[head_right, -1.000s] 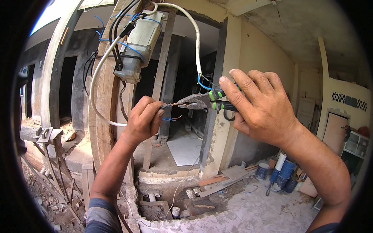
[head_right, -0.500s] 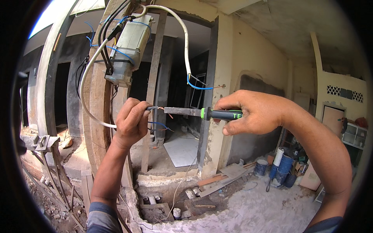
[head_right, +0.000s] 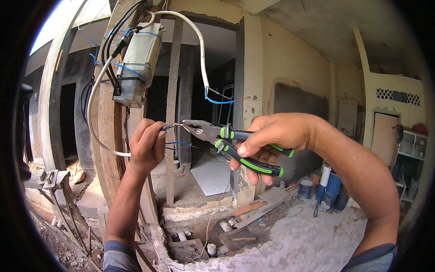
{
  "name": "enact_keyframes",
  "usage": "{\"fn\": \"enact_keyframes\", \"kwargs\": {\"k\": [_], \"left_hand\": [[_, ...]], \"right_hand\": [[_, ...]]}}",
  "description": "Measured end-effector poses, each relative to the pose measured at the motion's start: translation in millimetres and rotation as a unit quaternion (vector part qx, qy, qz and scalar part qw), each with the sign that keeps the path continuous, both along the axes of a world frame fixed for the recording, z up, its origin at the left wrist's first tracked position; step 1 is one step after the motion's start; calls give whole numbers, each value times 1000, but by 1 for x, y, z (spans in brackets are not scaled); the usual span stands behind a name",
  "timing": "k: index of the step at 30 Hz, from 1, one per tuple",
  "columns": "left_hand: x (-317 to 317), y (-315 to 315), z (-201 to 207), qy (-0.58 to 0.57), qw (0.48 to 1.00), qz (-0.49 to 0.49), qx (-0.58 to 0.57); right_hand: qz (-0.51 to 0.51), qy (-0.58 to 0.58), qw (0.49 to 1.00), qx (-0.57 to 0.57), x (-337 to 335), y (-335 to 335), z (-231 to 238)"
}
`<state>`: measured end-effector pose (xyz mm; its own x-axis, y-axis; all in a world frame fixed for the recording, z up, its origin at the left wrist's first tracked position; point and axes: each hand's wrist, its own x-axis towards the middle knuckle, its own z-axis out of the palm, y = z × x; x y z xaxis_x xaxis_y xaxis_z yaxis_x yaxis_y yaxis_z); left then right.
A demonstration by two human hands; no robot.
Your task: The person strips insulation from multiple wires using pliers and a screwdriver, then twists the exposed conductors together. The person works on a junction box mounted on a wooden post in a construction area.
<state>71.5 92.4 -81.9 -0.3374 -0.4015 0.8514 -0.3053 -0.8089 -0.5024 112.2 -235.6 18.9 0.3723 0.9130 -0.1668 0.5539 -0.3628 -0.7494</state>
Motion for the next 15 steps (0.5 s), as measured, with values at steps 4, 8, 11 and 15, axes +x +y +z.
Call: {"fn": "enact_keyframes", "kwargs": {"k": [4, 8, 11, 15], "left_hand": [[2, -9, -2, 33, 999, -10, -33], [0, -18, 1, 68, 993, -18, -95], [1, -23, 7, 71, 992, -30, -96], [3, -26, 13, 74, 993, -32, -89]], "right_hand": [[-71, -156, 985, 24, 0, -13, -8], [-182, -195, 958, 102, 10, -36, -21], [-222, -208, 935, 182, 26, -44, -35], [-269, -238, 914, 189, 41, -53, -42]]}}
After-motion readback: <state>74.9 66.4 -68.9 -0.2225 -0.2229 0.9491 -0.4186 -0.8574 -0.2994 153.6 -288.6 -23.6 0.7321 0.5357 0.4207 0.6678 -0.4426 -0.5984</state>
